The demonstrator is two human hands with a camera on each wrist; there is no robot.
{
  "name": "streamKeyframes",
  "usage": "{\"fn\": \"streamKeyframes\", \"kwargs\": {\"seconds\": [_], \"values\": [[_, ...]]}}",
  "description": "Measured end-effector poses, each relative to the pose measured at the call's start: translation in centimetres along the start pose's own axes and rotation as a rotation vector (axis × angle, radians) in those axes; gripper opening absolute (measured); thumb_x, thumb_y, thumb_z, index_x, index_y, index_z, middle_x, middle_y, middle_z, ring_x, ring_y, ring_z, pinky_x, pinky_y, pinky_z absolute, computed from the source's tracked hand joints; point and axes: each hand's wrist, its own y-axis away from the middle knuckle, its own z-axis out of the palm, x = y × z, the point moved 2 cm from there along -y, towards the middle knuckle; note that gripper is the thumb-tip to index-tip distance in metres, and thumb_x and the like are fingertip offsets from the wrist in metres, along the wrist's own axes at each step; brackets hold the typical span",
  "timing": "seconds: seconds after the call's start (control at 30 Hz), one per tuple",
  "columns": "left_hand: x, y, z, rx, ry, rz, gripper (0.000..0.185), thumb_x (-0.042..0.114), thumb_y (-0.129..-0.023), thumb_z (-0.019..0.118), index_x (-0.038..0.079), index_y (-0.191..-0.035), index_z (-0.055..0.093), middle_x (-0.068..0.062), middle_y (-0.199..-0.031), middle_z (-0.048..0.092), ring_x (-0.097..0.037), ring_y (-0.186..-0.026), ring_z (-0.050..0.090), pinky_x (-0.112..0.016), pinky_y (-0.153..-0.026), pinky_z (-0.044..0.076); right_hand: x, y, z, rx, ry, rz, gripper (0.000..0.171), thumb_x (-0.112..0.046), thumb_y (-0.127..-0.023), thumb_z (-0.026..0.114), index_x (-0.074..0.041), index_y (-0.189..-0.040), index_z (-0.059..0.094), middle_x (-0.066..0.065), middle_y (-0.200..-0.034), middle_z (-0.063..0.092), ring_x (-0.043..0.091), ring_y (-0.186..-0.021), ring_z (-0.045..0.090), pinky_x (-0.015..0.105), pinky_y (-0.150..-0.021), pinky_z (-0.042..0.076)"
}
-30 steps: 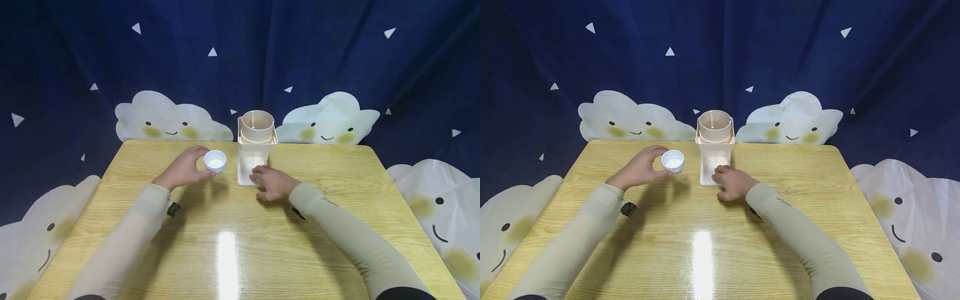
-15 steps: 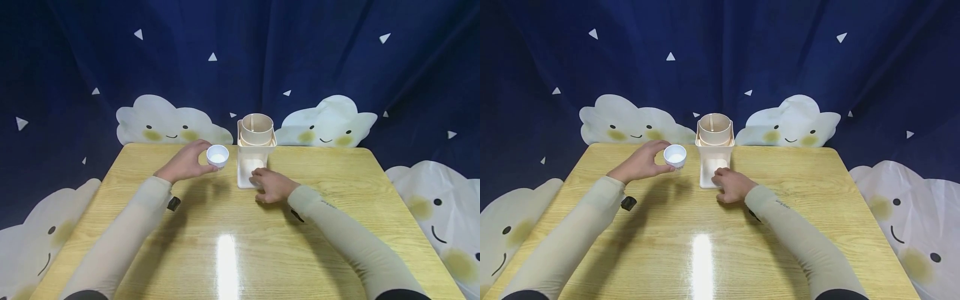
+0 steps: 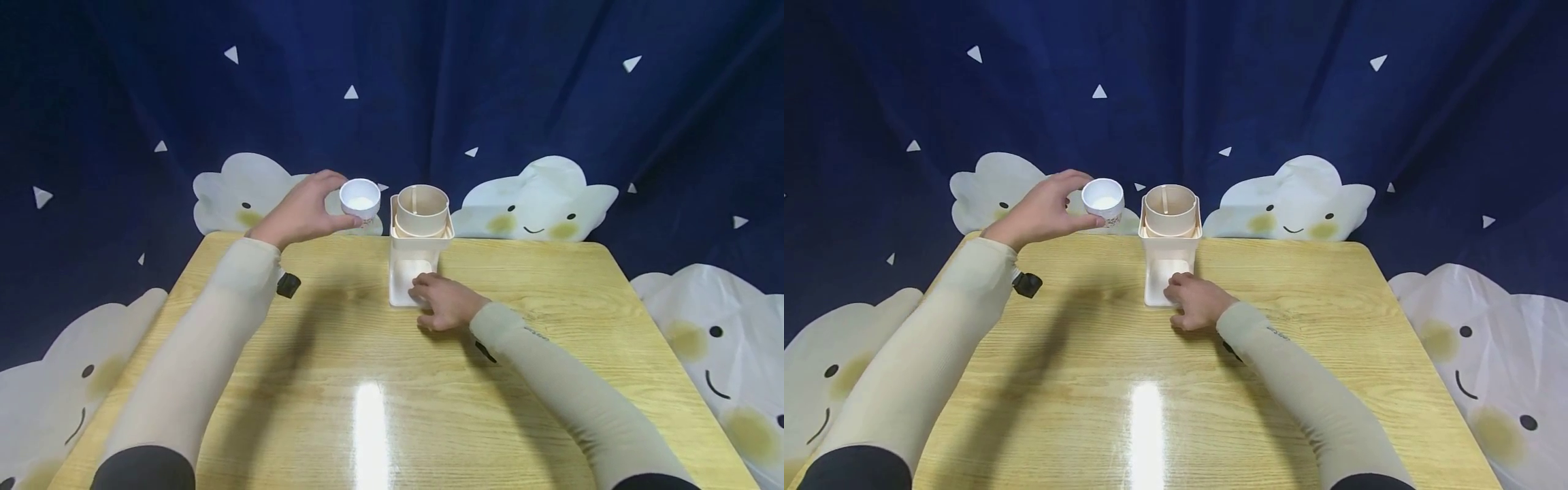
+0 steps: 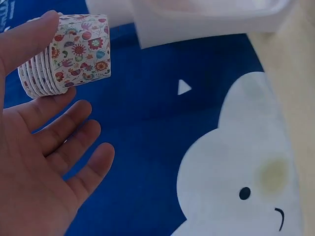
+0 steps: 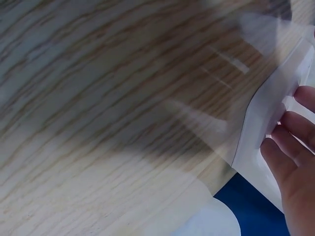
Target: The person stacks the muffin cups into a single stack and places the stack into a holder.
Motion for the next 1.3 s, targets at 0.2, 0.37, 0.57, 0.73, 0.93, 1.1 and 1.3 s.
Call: {"fn": "streamKeyframes", "kwargs": {"seconds": [0.2,0.37,0.57,0.73,0.93,1.1,1.3], "values": [[1.2,-1.7,-0.3,-0.008,0.028,-0.022,0.064,0.04,-0.078,0.079,0.008,-0.13,0.061,-0.009,-0.138,0.057,-0.027,-0.13,0.05,-0.047,-0.113,0.039,0.1,0.1,0.1,-0.006,-0.008,0.024,0.063,-0.041,-0.082,0.066,-0.009,-0.136,0.058,0.017,-0.144,0.051,0.033,-0.128,0.054,0.046,-0.109,0.047],[2.5,-3.5,-0.4,-0.02,0.029,-0.013,0.063,0.042,-0.08,0.078,0.008,-0.13,0.06,-0.007,-0.138,0.057,-0.026,-0.129,0.051,-0.045,-0.113,0.04,0.1,0.1,0.2,0.008,-0.006,0.022,0.063,-0.042,-0.082,0.066,-0.01,-0.136,0.058,0.016,-0.143,0.052,0.032,-0.128,0.054,0.046,-0.108,0.047],[4.6,-5.6,-0.3,-0.065,0.051,-0.049,0.066,0.045,-0.082,0.075,0.011,-0.136,0.057,-0.005,-0.141,0.055,-0.022,-0.133,0.049,-0.041,-0.116,0.038,0.0,0.0,0.1,0.023,-0.009,0.013,0.062,-0.041,-0.081,0.066,-0.009,-0.134,0.059,0.015,-0.142,0.053,0.032,-0.127,0.055,0.046,-0.108,0.047],[6.4,-7.0,0.0,-0.108,0.068,-0.105,0.071,0.047,-0.083,0.073,0.014,-0.142,0.052,-0.002,-0.146,0.05,-0.02,-0.135,0.046,-0.04,-0.116,0.039,-0.2,0.0,0.0,0.033,-0.014,0.012,0.062,-0.041,-0.081,0.067,-0.008,-0.134,0.06,0.015,-0.143,0.054,0.033,-0.13,0.054,0.046,-0.11,0.045],[7.5,-8.3,0.7,-0.152,0.089,-0.104,0.073,0.044,-0.084,0.074,0.013,-0.145,0.048,-0.004,-0.151,0.046,-0.021,-0.137,0.045,-0.04,-0.117,0.039,-0.2,0.0,0.1,0.048,-0.001,0.003,0.061,-0.04,-0.082,0.066,-0.007,-0.133,0.06,0.016,-0.142,0.055,0.034,-0.131,0.053,0.047,-0.111,0.044],[7.0,-8.6,1.7,-0.208,0.137,-0.171,0.077,0.043,-0.085,0.074,0.013,-0.149,0.043,-0.006,-0.156,0.041,-0.023,-0.14,0.044,-0.043,-0.117,0.038,-0.4,0.0,-0.1,0.045,-0.001,-0.009,0.06,-0.04,-0.082,0.065,-0.007,-0.132,0.061,0.017,-0.141,0.055,0.034,-0.131,0.053,0.047,-0.111,0.044],[5.9,-8.6,2.8,-0.261,0.219,-0.222,0.077,0.041,-0.085,0.073,0.011,-0.149,0.043,-0.008,-0.154,0.045,-0.025,-0.14,0.045,-0.044,-0.117,0.038,-0.5,0.0,-0.2,0.057,0.002,-0.015,0.057,-0.038,-0.081,0.066,-0.006,-0.129,0.062,0.017,-0.139,0.056,0.034,-0.13,0.054,0.045,-0.111,0.044]]}}
